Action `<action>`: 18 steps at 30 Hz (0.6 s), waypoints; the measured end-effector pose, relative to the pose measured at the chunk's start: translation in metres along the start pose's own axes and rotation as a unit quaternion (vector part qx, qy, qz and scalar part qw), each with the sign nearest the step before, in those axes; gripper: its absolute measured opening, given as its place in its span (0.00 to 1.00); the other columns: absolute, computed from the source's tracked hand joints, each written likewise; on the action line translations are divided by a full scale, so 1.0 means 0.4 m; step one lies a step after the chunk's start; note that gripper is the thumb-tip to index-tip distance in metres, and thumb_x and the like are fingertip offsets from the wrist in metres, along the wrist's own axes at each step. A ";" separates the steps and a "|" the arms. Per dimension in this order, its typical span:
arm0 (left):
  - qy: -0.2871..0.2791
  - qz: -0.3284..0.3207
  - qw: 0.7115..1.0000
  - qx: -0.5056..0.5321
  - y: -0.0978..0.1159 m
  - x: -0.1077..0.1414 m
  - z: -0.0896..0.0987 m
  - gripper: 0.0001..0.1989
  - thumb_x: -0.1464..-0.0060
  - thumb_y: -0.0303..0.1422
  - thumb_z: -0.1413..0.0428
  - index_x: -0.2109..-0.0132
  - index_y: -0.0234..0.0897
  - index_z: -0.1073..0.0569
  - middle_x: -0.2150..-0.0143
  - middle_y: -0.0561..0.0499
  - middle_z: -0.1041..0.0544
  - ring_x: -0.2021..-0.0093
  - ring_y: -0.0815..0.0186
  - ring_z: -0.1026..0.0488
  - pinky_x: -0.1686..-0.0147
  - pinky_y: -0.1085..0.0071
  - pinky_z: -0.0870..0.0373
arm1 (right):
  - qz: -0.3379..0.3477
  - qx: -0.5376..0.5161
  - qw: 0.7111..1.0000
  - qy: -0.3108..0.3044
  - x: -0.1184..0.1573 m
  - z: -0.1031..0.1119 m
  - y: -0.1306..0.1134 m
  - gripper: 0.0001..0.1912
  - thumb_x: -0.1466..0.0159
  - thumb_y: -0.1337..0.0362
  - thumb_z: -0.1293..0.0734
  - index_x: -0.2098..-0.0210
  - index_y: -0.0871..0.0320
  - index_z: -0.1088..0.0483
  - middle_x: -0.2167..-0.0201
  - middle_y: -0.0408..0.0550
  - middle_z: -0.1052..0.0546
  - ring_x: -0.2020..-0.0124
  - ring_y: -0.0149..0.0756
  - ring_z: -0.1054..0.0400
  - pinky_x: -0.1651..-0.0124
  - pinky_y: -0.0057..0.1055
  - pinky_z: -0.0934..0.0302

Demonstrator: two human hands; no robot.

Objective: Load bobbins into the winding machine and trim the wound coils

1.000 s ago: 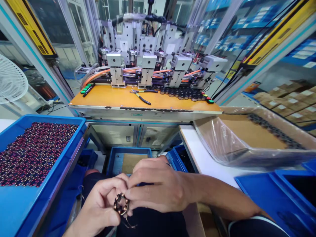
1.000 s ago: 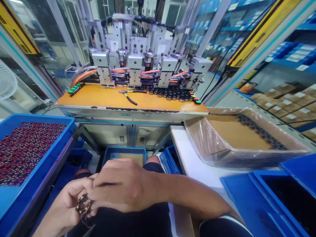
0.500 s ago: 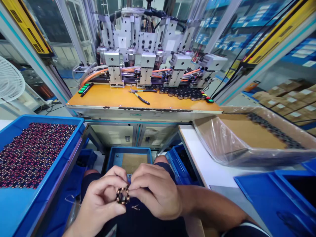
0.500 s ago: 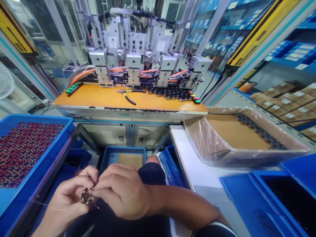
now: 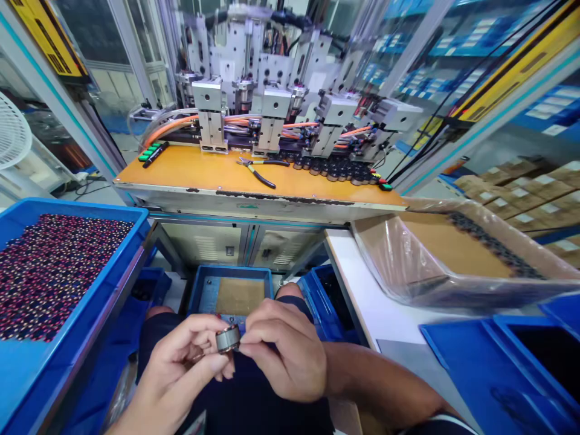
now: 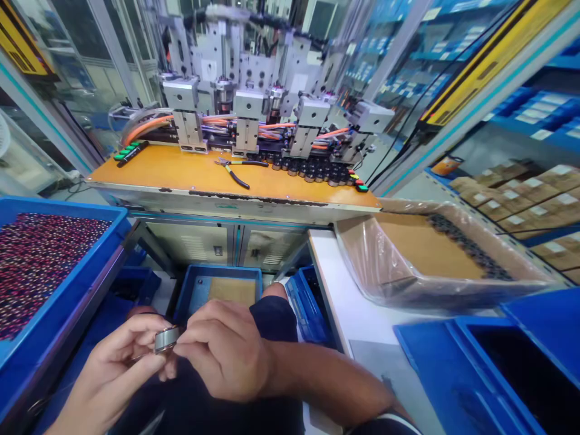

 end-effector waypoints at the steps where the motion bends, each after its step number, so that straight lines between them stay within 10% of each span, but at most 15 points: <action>1: 0.006 -0.005 1.000 0.004 -0.004 0.001 -0.002 0.11 0.46 0.41 0.35 0.58 0.40 0.22 0.75 0.54 0.22 0.74 0.69 0.25 0.71 0.76 0.29 | -0.002 0.006 1.000 0.001 0.000 0.000 -0.001 0.05 0.32 0.71 0.36 0.66 0.61 0.31 0.73 0.46 0.25 0.71 0.28 0.30 0.64 0.24 0.33; 9: -0.089 -0.119 0.985 0.093 -0.022 -0.022 0.022 0.11 0.48 0.26 0.34 0.57 0.46 0.19 0.49 0.50 0.23 0.63 0.70 0.21 0.60 0.73 0.24 | -0.040 0.049 0.998 0.004 -0.001 -0.005 0.000 0.06 0.34 0.73 0.36 0.66 0.59 0.30 0.73 0.44 0.25 0.71 0.27 0.30 0.65 0.24 0.34; 18: -0.154 -0.131 0.929 0.310 -0.034 -0.040 0.005 0.19 0.58 0.28 0.28 0.57 0.40 0.23 0.55 0.51 0.18 0.45 0.61 0.23 0.45 0.63 0.30 | 0.058 0.029 0.991 -0.113 -0.022 0.024 -0.003 0.05 0.33 0.73 0.37 0.63 0.57 0.34 0.74 0.42 0.26 0.73 0.27 0.28 0.66 0.21 0.30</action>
Point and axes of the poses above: each hand's wrist, its own x-axis away from the middle knuckle, its own z-axis out of the back of the hand, y = z × x, the point moved 1 cm from there along -x, towards the middle knuckle
